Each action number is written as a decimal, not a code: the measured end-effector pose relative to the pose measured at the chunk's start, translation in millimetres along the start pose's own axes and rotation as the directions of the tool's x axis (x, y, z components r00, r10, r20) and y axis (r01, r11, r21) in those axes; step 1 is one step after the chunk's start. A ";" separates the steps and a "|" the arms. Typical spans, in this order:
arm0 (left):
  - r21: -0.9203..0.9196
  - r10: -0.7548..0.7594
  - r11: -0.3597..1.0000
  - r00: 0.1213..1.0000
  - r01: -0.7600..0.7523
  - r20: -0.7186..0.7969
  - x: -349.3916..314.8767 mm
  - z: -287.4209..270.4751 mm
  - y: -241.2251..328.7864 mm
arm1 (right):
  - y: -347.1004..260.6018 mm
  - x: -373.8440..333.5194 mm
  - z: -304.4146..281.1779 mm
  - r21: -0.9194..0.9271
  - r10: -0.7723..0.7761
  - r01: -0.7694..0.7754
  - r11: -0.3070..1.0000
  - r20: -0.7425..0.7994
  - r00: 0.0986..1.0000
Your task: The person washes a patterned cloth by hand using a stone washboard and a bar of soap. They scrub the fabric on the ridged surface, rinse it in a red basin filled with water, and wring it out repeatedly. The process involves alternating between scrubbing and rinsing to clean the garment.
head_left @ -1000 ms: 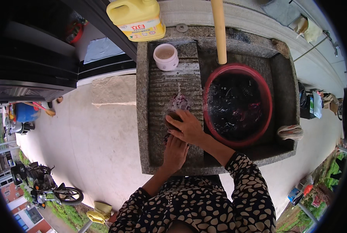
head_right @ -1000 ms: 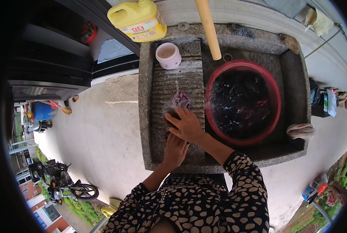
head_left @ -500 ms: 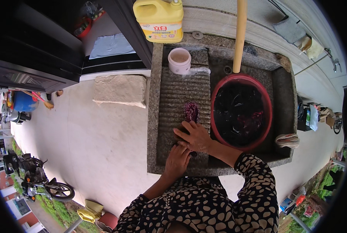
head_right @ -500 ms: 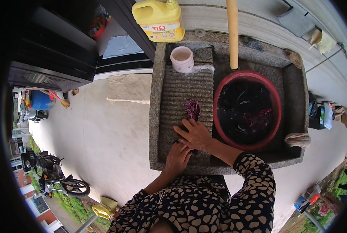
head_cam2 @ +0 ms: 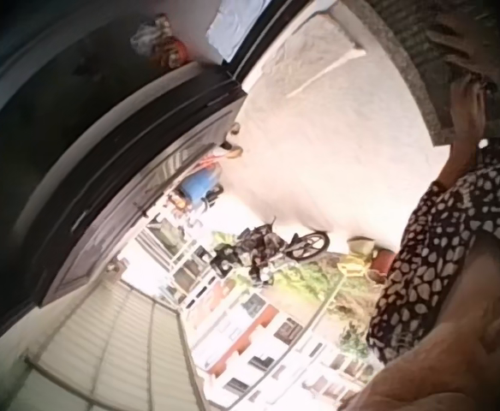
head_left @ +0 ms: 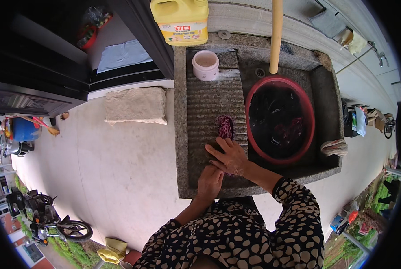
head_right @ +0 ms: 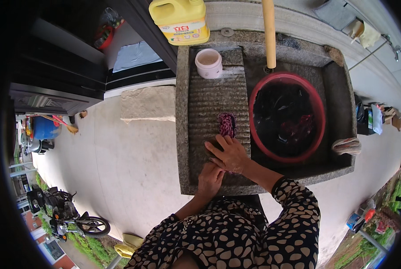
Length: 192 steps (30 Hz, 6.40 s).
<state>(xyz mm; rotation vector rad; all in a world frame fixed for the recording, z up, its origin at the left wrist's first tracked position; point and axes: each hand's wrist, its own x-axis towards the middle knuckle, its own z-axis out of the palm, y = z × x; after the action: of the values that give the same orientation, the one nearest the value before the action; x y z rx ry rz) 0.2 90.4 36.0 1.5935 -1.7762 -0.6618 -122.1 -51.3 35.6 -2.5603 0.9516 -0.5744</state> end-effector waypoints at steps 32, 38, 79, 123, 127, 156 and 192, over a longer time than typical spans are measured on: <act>0.138 -0.244 0.955 0.959 0.263 -0.143 25.8 3.8 17.5 | 36.1 5.0 23.8 -0.081 0.158 -0.181 0.980 -0.233 0.960; -0.301 -0.377 0.876 0.924 0.377 0.061 46.7 25.3 -16.6 | 83.7 41.4 14.8 -0.086 0.134 -0.190 0.978 -0.436 0.890; 0.435 -0.244 0.901 0.823 -0.004 0.513 65.2 15.3 -25.0 | 35.5 40.4 41.1 -0.203 0.348 -0.427 0.881 -0.336 0.875; 0.359 -0.288 0.924 0.852 0.129 0.437 74.7 22.3 -21.5 | 63.7 32.3 45.1 0.022 0.537 -0.591 0.806 -0.448 0.715; 0.082 -0.116 0.992 0.954 0.096 0.277 97.6 18.4 -6.7 | 90.1 3.0 6.3 0.846 0.896 -0.468 0.254 -0.023 0.444; -0.811 -0.255 -0.534 0.868 0.240 0.425 136.4 67.0 18.1 | -14.0 -18.4 -70.3 0.548 0.250 0.002 0.836 -0.384 0.889; -0.796 -0.494 -0.348 0.625 0.495 0.604 146.1 78.3 16.2 | 14.7 -39.7 -99.5 0.827 0.403 -0.139 0.545 -0.113 0.908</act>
<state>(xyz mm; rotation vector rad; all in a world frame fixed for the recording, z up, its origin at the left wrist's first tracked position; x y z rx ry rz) -76.0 -56.3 16.1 0.9987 0.1262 -1.8338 -205.6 -52.7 104.3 -1.4788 0.8712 -1.0265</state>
